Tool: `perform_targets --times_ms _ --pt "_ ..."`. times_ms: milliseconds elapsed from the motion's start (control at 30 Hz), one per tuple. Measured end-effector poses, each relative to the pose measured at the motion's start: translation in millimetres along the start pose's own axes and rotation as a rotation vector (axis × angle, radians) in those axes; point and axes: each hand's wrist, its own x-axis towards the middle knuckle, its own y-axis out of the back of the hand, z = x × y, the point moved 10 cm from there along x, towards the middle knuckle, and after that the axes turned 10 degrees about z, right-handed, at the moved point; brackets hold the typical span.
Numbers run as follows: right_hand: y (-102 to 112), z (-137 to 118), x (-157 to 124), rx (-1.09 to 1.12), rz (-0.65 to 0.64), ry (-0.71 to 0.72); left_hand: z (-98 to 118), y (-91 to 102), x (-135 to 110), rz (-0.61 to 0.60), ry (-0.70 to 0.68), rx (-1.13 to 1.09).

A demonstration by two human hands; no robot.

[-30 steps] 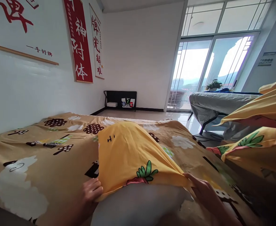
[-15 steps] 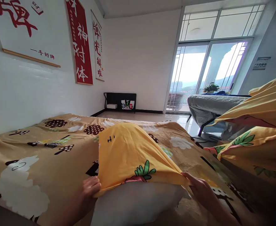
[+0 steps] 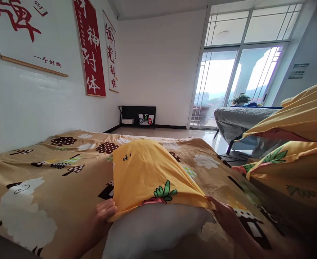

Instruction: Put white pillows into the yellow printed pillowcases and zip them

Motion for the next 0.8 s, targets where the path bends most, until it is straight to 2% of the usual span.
perform_targets --times_ms 333,500,800 --pt "4.9 1.8 -6.8 -0.008 0.067 -0.003 -4.3 -6.2 -5.5 0.002 0.020 -0.049" --pt "2.1 3.6 -8.3 -0.007 0.042 -0.003 -1.2 -4.8 -3.1 0.016 0.020 -0.043" --pt "10.4 -7.0 -4.9 -0.030 0.089 0.033 -0.8 -5.5 -8.1 0.010 0.034 -0.012"
